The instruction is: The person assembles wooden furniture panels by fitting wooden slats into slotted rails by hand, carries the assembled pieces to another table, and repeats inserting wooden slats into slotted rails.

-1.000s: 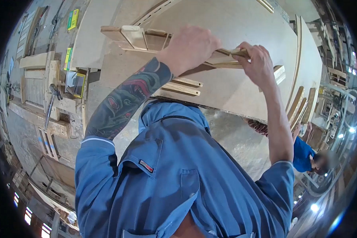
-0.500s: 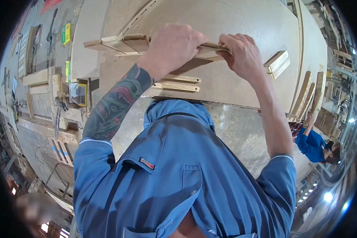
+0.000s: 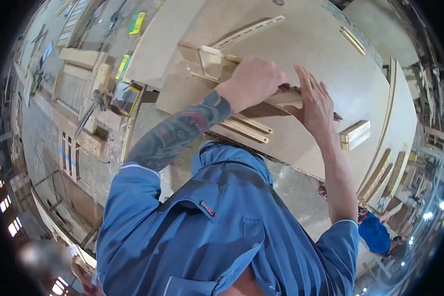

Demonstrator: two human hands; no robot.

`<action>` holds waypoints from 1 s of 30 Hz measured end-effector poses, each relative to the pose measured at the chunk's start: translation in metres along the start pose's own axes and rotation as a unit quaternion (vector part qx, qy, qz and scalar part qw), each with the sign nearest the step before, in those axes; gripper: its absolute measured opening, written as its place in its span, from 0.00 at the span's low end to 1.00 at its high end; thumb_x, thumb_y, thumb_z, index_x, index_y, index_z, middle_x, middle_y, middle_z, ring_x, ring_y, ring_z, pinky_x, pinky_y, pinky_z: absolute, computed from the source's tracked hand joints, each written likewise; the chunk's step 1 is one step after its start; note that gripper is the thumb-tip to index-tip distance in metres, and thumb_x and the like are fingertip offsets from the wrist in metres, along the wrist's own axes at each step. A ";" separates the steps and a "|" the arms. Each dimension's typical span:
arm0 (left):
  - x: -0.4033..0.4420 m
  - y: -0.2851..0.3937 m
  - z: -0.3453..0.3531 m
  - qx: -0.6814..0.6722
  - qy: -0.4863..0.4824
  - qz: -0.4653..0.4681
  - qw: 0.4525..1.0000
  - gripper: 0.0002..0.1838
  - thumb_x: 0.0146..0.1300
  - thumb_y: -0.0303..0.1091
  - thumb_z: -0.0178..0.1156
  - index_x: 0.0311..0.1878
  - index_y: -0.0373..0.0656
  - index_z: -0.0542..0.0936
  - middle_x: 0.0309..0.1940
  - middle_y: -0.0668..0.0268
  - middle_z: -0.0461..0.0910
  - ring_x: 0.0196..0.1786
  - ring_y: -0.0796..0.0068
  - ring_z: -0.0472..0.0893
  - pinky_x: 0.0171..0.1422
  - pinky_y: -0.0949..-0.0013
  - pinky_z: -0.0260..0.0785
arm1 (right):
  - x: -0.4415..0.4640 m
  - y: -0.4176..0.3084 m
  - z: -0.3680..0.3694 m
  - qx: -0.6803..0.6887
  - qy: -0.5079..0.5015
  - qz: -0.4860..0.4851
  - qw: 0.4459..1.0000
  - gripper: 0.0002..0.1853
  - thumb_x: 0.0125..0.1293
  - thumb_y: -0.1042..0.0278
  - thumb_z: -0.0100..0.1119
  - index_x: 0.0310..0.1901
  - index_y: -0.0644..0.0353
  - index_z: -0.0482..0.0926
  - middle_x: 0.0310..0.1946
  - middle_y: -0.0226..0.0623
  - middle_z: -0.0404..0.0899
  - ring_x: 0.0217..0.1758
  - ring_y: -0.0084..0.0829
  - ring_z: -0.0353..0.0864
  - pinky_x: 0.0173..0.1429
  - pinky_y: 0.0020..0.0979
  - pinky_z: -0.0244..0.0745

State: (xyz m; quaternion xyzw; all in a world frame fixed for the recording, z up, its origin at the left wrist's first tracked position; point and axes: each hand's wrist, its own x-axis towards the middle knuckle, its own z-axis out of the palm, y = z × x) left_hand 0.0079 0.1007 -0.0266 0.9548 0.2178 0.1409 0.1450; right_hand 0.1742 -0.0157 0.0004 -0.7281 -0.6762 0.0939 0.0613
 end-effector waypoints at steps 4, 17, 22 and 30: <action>-0.003 0.004 -0.014 0.046 -0.038 0.014 0.998 0.08 0.56 0.37 0.67 0.38 0.51 0.87 0.29 0.57 0.84 0.32 0.59 0.86 0.37 0.59 0.78 | -0.013 -0.002 -0.019 0.004 -0.043 -0.025 0.999 0.63 0.40 0.64 0.83 0.79 0.50 0.53 0.75 0.45 0.62 0.77 0.45 0.64 0.77 0.48 0.63; -0.102 0.068 0.009 -0.742 0.149 -0.493 0.429 0.43 0.71 0.69 0.50 0.77 0.49 0.57 0.64 0.58 0.72 0.61 0.57 0.78 0.59 0.57 0.77 | -0.102 0.073 0.017 0.273 -0.025 0.041 0.961 0.22 0.60 0.84 0.65 0.56 0.56 0.84 0.46 0.43 0.88 0.43 0.32 0.89 0.51 0.30 0.82; -0.137 0.076 0.009 -0.826 0.168 -0.458 0.283 0.34 0.75 0.56 0.54 0.73 0.44 0.64 0.66 0.57 0.73 0.61 0.59 0.79 0.61 0.52 0.78 | -0.125 0.050 0.016 0.178 -0.116 -0.051 0.976 0.22 0.60 0.81 0.65 0.57 0.54 0.83 0.53 0.40 0.86 0.43 0.40 0.89 0.51 0.38 0.84; -0.197 0.052 0.063 -0.802 0.235 -0.502 0.223 0.24 0.79 0.48 0.49 0.69 0.43 0.69 0.61 0.59 0.79 0.61 0.63 0.82 0.62 0.55 0.78 | -0.102 0.046 0.042 0.123 -0.226 -0.073 0.963 0.39 0.55 0.76 0.68 0.72 0.49 0.70 0.72 0.40 0.69 0.65 0.46 0.77 0.71 0.45 0.71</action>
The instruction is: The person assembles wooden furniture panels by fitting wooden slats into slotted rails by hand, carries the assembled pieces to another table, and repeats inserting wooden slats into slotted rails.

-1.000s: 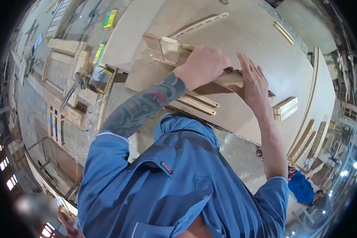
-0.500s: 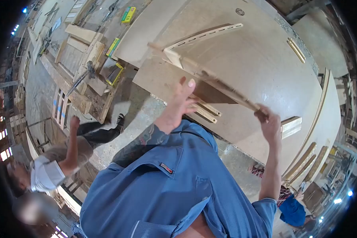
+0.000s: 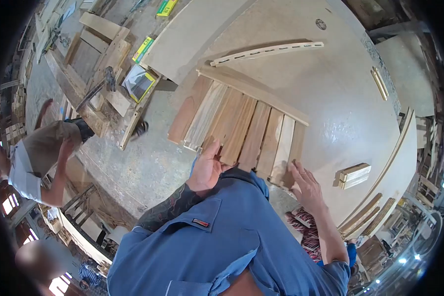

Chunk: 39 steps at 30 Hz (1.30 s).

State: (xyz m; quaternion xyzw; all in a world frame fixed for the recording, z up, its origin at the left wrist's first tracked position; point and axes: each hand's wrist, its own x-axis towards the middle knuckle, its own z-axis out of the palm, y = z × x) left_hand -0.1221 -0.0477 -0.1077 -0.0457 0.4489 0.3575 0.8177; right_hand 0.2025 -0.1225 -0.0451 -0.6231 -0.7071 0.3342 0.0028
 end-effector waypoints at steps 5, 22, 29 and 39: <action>0.007 0.024 -0.030 -0.051 0.070 0.040 0.995 0.24 0.78 0.50 0.51 0.68 0.45 0.71 0.62 0.64 0.79 0.62 0.67 0.80 0.65 0.58 0.75 | 0.170 0.058 -0.025 -0.069 0.045 -0.083 0.993 0.41 0.59 0.73 0.66 0.76 0.46 0.64 0.76 0.42 0.62 0.76 0.47 0.64 0.78 0.46 0.61; 0.091 0.128 -0.026 -0.095 0.093 0.069 0.989 0.29 0.77 0.55 0.51 0.70 0.45 0.70 0.65 0.63 0.77 0.64 0.64 0.78 0.67 0.57 0.71 | 0.306 -0.075 0.041 -0.045 0.232 -0.119 0.964 0.22 0.56 0.64 0.71 0.55 0.44 0.85 0.43 0.32 0.82 0.43 0.38 0.81 0.47 0.40 0.79; 0.127 0.148 -0.027 0.232 0.100 0.079 0.964 0.38 0.69 0.57 0.61 0.74 0.47 0.64 0.74 0.56 0.64 0.76 0.57 0.63 0.72 0.46 0.59 | 0.344 -0.082 0.030 -0.104 0.369 0.004 0.923 0.25 0.58 0.61 0.70 0.59 0.46 0.81 0.54 0.34 0.78 0.57 0.40 0.77 0.61 0.42 0.69; 0.201 0.105 0.000 0.858 -0.009 0.371 0.355 0.49 0.59 0.74 0.57 0.80 0.67 0.58 0.82 0.44 0.40 0.80 0.28 0.36 0.77 0.27 0.25 | 0.133 0.009 0.176 0.079 0.367 0.478 0.794 0.32 0.70 0.50 0.59 0.71 0.57 0.68 0.74 0.58 0.61 0.76 0.56 0.61 0.76 0.51 0.58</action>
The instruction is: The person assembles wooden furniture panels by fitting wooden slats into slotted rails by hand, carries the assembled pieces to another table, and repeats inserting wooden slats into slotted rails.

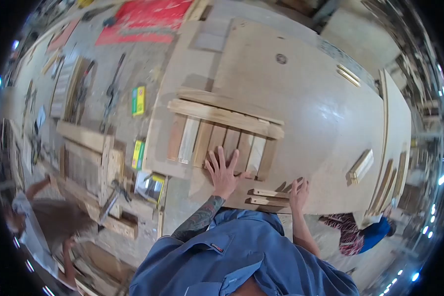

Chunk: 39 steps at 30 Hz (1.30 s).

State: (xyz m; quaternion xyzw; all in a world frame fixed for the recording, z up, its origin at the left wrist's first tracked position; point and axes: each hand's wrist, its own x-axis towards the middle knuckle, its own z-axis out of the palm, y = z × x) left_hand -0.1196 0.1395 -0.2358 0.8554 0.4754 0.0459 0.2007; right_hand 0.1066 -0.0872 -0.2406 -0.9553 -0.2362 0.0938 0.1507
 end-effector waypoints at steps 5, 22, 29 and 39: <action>0.124 0.014 0.007 0.035 0.136 0.032 0.990 0.51 0.52 0.71 0.63 0.80 0.69 0.59 0.80 0.43 0.48 0.79 0.28 0.44 0.77 0.24 0.32 | -0.025 -0.002 0.003 -0.039 -0.067 0.015 0.997 0.40 0.71 0.42 0.54 0.77 0.55 0.59 0.78 0.61 0.50 0.81 0.62 0.46 0.79 0.60 0.44; 0.165 0.239 0.093 0.029 0.088 0.189 0.978 0.40 0.67 0.67 0.56 0.69 0.45 0.73 0.65 0.45 0.72 0.69 0.45 0.69 0.72 0.45 0.61 | 0.115 0.233 -0.144 0.384 0.114 0.248 0.882 0.28 0.74 0.49 0.58 0.66 0.59 0.74 0.57 0.37 0.81 0.61 0.31 0.78 0.66 0.34 0.71; 0.092 0.426 0.147 -0.129 -0.173 0.179 0.960 0.39 0.70 0.62 0.54 0.67 0.34 0.72 0.62 0.43 0.74 0.68 0.46 0.72 0.72 0.52 0.63 | 0.284 0.365 -0.152 0.372 0.102 0.303 0.871 0.35 0.69 0.42 0.63 0.64 0.66 0.75 0.54 0.46 0.83 0.59 0.30 0.79 0.61 0.33 0.72; 0.066 0.346 0.136 -0.262 -0.028 -0.041 0.964 0.26 0.69 0.53 0.57 0.42 0.32 0.80 0.45 0.38 0.79 0.57 0.40 0.76 0.63 0.48 0.68 | 0.166 0.102 -0.062 0.271 -0.029 -0.040 0.961 0.23 0.62 0.50 0.70 0.42 0.66 0.81 0.34 0.49 0.79 0.42 0.46 0.79 0.49 0.42 0.75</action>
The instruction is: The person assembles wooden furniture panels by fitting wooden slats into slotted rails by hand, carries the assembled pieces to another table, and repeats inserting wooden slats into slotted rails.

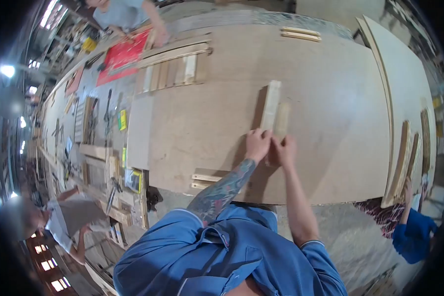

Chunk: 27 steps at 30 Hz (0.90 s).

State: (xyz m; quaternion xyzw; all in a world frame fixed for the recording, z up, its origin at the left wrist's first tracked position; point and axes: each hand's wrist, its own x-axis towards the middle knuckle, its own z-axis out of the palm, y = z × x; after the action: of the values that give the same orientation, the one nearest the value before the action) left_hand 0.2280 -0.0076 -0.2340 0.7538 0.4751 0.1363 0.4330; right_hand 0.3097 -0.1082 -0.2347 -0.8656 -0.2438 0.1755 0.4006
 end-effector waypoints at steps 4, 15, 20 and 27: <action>-0.021 -0.084 -0.098 -0.045 0.117 -0.084 0.989 0.21 0.66 0.46 0.64 0.42 0.32 0.81 0.40 0.45 0.83 0.45 0.46 0.83 0.49 0.51 0.74 | -0.053 -0.080 0.097 0.004 -0.098 -0.005 0.995 0.28 0.61 0.48 0.68 0.53 0.63 0.79 0.47 0.52 0.79 0.50 0.52 0.77 0.54 0.46 0.75; -0.036 -0.204 -0.269 -0.319 0.014 -0.157 0.935 0.30 0.58 0.48 0.73 0.54 0.34 0.75 0.40 0.58 0.83 0.49 0.64 0.81 0.55 0.61 0.73 | -0.087 -0.181 0.175 -0.120 -0.008 0.068 0.990 0.32 0.54 0.50 0.71 0.54 0.65 0.75 0.52 0.52 0.76 0.60 0.53 0.74 0.62 0.48 0.72; -0.019 -0.164 -0.286 0.201 0.087 0.033 0.975 0.35 0.53 0.51 0.73 0.57 0.38 0.75 0.52 0.53 0.78 0.59 0.51 0.76 0.62 0.47 0.69 | -0.046 -0.116 0.135 -0.166 0.027 0.114 0.979 0.27 0.52 0.54 0.73 0.47 0.64 0.75 0.50 0.51 0.77 0.57 0.52 0.77 0.59 0.47 0.74; 0.018 -0.191 -0.282 0.098 0.173 -0.047 0.979 0.34 0.54 0.49 0.71 0.60 0.37 0.76 0.52 0.51 0.77 0.57 0.49 0.77 0.58 0.54 0.72 | -0.070 -0.161 0.172 -0.086 0.048 0.081 0.992 0.31 0.52 0.55 0.75 0.55 0.62 0.77 0.48 0.44 0.82 0.54 0.47 0.80 0.58 0.46 0.75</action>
State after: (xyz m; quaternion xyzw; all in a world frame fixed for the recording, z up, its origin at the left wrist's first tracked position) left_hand -0.0508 0.1881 -0.2214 0.7339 0.5892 0.1971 0.2745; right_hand 0.1209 0.0467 -0.2079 -0.9211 -0.1677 0.1442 0.3202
